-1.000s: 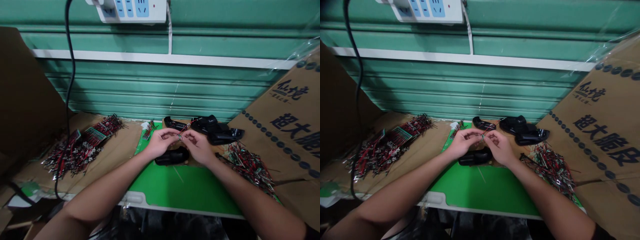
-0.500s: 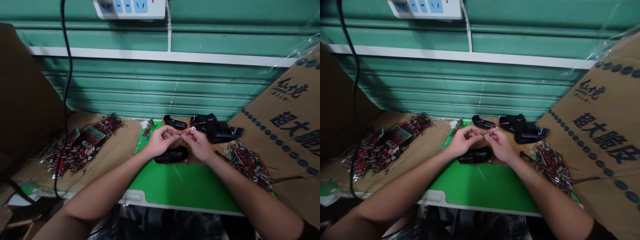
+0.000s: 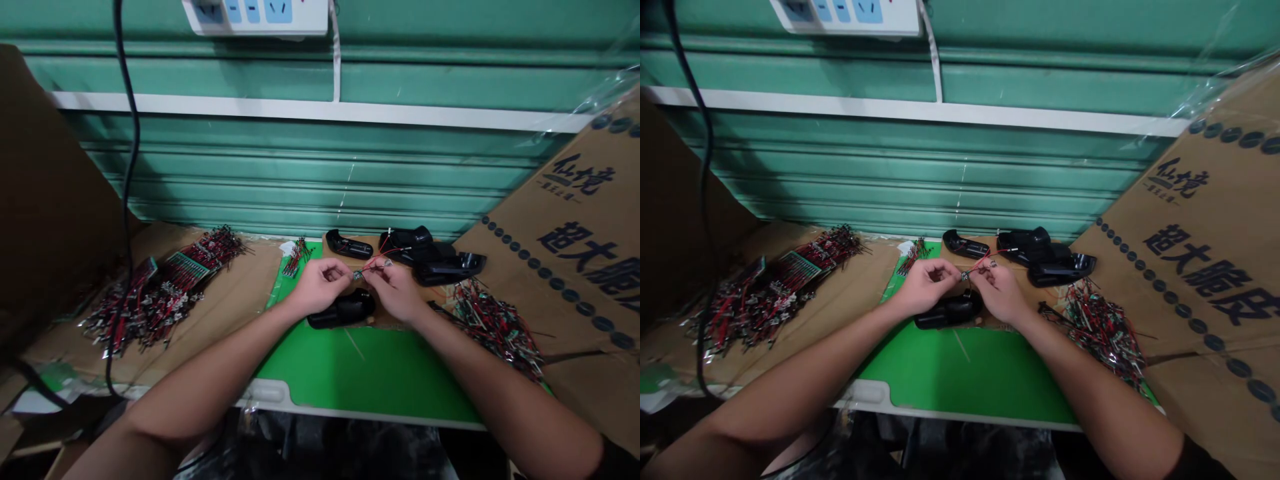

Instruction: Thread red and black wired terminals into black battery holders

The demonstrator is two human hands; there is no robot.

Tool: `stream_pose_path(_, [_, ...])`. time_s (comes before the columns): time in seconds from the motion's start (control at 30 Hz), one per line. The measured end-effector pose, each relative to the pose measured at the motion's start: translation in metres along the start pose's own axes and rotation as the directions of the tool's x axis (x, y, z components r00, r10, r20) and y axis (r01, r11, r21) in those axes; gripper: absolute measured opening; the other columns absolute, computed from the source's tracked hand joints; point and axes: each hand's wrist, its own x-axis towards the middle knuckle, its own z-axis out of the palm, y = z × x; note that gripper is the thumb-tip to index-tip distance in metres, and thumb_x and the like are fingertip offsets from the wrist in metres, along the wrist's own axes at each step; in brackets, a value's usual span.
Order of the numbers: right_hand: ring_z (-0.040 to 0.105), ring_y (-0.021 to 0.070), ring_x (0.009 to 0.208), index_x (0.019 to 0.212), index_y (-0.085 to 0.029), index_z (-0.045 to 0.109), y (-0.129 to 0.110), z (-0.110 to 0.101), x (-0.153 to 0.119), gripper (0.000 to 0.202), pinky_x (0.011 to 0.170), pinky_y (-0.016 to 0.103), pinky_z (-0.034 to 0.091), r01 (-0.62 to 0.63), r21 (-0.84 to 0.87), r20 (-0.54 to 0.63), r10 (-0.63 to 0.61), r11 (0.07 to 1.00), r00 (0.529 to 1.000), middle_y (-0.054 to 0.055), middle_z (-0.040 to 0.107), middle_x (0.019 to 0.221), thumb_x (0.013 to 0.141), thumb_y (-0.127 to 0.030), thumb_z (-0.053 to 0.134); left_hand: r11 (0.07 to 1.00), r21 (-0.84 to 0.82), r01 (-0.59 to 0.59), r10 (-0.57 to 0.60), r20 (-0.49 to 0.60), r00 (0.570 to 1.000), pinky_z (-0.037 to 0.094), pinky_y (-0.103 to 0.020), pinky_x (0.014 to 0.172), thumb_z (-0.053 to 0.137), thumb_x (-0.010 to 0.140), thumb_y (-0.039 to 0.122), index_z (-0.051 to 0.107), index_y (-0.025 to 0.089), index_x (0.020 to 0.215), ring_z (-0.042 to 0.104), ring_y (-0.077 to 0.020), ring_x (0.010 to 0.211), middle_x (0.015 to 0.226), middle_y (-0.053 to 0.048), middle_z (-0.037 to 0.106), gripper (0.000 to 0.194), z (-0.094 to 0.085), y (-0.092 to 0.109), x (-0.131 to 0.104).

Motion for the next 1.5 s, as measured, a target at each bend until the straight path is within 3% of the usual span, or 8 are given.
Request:
stream_pose_path(0.33, [0.061, 0.0201, 0.074, 0.088, -0.024, 0.060, 0.005, 0.012, -0.003, 0.022, 0.068, 0.033, 0.051, 0.049, 0.004, -0.016, -0.049, 0.999, 0.999, 0.001, 0.062, 0.077, 0.092, -0.045, 0.063, 0.999, -0.002, -0.035, 0.035, 0.035, 0.999, 0.036, -0.023, 0.055, 0.073, 0.072, 0.032, 0.058, 0.019, 0.068, 0.046, -0.0105, 0.058, 0.063, 0.002, 0.057, 0.021, 0.003, -0.003, -0.003])
stream_pose_path(0.6, [0.067, 0.0204, 0.077, 0.085, -0.023, 0.063, -0.002, 0.011, -0.003, 0.017, 0.074, 0.034, 0.055, 0.020, 0.133, -0.056, -0.013, 0.991, 0.998, 0.003, 0.069, 0.082, 0.088, -0.040, 0.066, 0.985, 0.086, -0.148, 0.157, -0.101, 0.982, 0.041, -0.024, 0.057, 0.075, 0.075, 0.031, 0.064, 0.018, 0.069, 0.054, -0.0129, 0.059, 0.063, 0.000, 0.064, 0.018, 0.000, 0.001, -0.001])
stream_pose_path(0.8, [0.059, 0.0177, 0.066, 0.080, -0.022, 0.065, 0.002, -0.009, 0.007, 0.013, 0.065, 0.031, 0.046, 0.037, -0.132, -0.011, -0.039, 0.991, 0.999, 0.000, 0.064, 0.072, 0.085, -0.033, 0.061, 0.994, -0.098, -0.050, 0.025, -0.243, 0.970, 0.042, -0.025, 0.055, 0.076, 0.069, 0.033, 0.065, 0.019, 0.067, 0.056, -0.0125, 0.054, 0.059, 0.000, 0.065, 0.018, -0.008, -0.005, 0.013])
stream_pose_path(0.9, [0.058, 0.0172, 0.064, 0.075, -0.022, 0.063, -0.003, -0.018, 0.006, 0.013, 0.066, 0.031, 0.043, 0.055, -0.433, 0.104, -0.010, 0.900, 0.994, 0.000, 0.065, 0.068, 0.086, -0.028, 0.061, 0.986, -0.164, -0.035, -0.010, -0.261, 0.965, 0.044, -0.025, 0.058, 0.075, 0.066, 0.031, 0.066, 0.019, 0.066, 0.058, -0.0125, 0.055, 0.063, 0.000, 0.069, 0.015, -0.009, -0.007, 0.016])
stream_pose_path(1.0, [0.061, 0.0203, 0.070, 0.070, -0.022, 0.061, -0.014, -0.028, 0.002, 0.016, 0.067, 0.033, 0.038, 0.115, -0.734, 0.189, 0.039, 0.669, 0.981, 0.004, 0.068, 0.069, 0.085, -0.025, 0.064, 0.982, -0.187, -0.025, -0.022, -0.246, 0.969, 0.045, -0.025, 0.060, 0.075, 0.069, 0.030, 0.068, 0.018, 0.067, 0.058, -0.0119, 0.056, 0.061, 0.000, 0.068, 0.014, -0.009, -0.006, 0.015])
stream_pose_path(1.17, [0.067, 0.0271, 0.073, 0.074, -0.021, 0.072, -0.029, -0.048, -0.004, 0.013, 0.062, 0.034, 0.034, 0.200, -0.905, 0.283, 0.180, 0.377, 0.942, 0.012, 0.072, 0.078, 0.084, -0.028, 0.068, 0.961, -0.275, -0.013, -0.051, -0.226, 0.973, 0.045, -0.025, 0.062, 0.078, 0.072, 0.031, 0.071, 0.018, 0.072, 0.057, -0.0113, 0.057, 0.064, 0.000, 0.069, 0.014, -0.008, -0.006, 0.014])
stream_pose_path(1.3, [0.065, 0.0258, 0.067, 0.069, -0.022, 0.072, -0.033, -0.055, -0.006, 0.014, 0.060, 0.034, 0.031, 0.217, -0.918, 0.302, 0.230, 0.332, 0.925, 0.011, 0.071, 0.074, 0.082, -0.027, 0.070, 0.935, -0.354, 0.019, -0.095, -0.199, 0.976, 0.045, -0.025, 0.059, 0.079, 0.071, 0.034, 0.073, 0.018, 0.076, 0.056, -0.0106, 0.055, 0.070, -0.001, 0.071, 0.018, -0.008, -0.004, 0.014])
stream_pose_path(1.5, [0.067, 0.0268, 0.080, 0.079, -0.023, 0.071, -0.032, -0.046, -0.005, 0.013, 0.068, 0.035, 0.036, 0.198, -0.900, 0.269, 0.139, 0.387, 0.953, 0.010, 0.073, 0.082, 0.087, -0.031, 0.065, 0.981, -0.195, 0.003, -0.030, -0.138, 0.990, 0.047, -0.026, 0.060, 0.082, 0.074, 0.035, 0.075, 0.016, 0.076, 0.059, -0.0127, 0.056, 0.063, -0.001, 0.069, 0.020, -0.005, 0.003, 0.010])
